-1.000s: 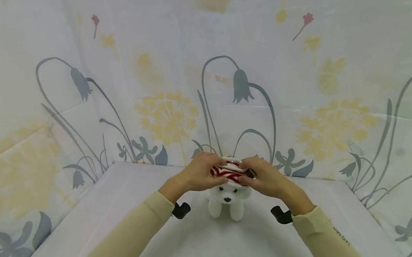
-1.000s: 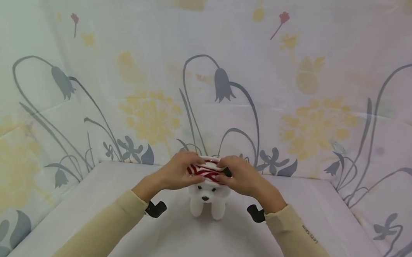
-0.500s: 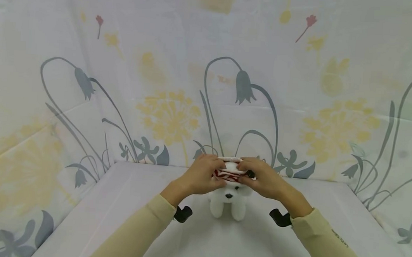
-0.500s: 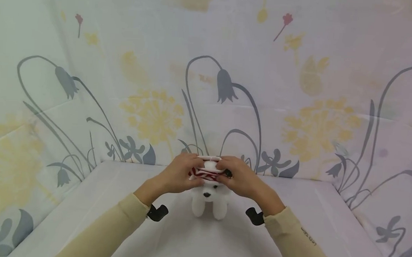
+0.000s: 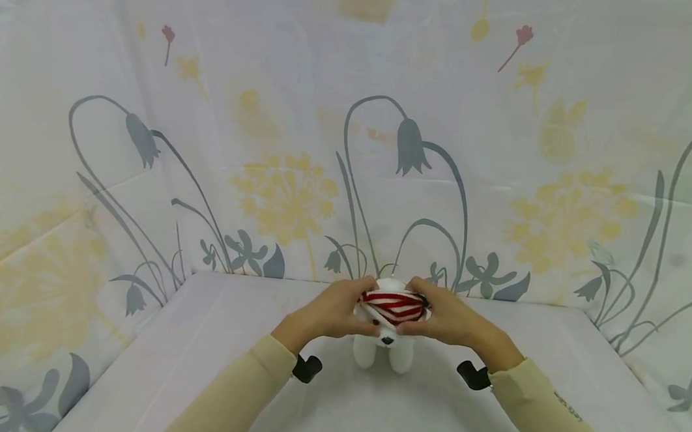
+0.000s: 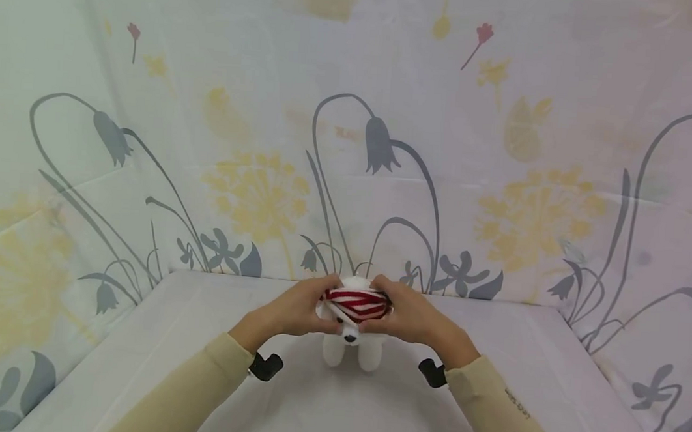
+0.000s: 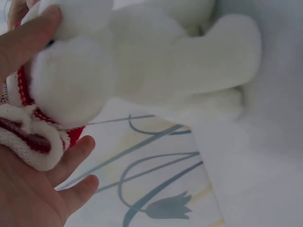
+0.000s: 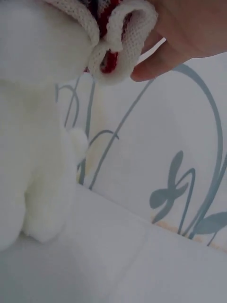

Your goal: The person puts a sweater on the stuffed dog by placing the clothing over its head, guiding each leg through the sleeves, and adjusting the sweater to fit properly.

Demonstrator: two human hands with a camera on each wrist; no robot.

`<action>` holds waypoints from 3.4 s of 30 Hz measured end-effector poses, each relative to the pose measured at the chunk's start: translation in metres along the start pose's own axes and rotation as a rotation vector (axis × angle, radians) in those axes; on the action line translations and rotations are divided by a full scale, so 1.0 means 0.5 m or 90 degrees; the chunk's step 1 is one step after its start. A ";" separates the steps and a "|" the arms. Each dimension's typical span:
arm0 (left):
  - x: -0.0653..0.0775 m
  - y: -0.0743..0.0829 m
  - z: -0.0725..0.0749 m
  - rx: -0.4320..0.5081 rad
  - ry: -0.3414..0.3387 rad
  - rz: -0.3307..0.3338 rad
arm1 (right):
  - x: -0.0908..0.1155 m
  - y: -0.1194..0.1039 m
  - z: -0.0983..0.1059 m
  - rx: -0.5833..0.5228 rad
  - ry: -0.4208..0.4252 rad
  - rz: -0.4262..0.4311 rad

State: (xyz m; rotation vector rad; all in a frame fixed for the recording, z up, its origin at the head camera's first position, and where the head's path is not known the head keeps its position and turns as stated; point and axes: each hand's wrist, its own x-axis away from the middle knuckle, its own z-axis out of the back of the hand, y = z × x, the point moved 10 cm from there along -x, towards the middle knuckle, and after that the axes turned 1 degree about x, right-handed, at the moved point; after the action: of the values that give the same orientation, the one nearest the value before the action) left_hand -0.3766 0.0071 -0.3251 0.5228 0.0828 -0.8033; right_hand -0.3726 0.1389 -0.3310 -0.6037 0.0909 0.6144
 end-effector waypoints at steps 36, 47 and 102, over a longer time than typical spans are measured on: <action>0.092 0.016 -0.013 0.025 0.235 -0.075 | 0.072 -0.016 -0.028 -0.029 0.239 0.158; 0.122 0.071 0.001 -0.088 0.323 -0.217 | 0.097 -0.107 -0.019 0.171 0.288 0.316; 0.119 0.108 0.028 -0.013 0.354 -0.128 | 0.095 -0.136 0.004 0.060 0.329 0.273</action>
State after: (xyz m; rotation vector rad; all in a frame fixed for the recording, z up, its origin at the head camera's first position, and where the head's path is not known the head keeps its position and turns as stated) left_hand -0.2987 -0.0080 -0.3060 0.7154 0.6634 -0.8315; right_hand -0.2955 0.1200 -0.3069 -0.6450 0.7456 0.8496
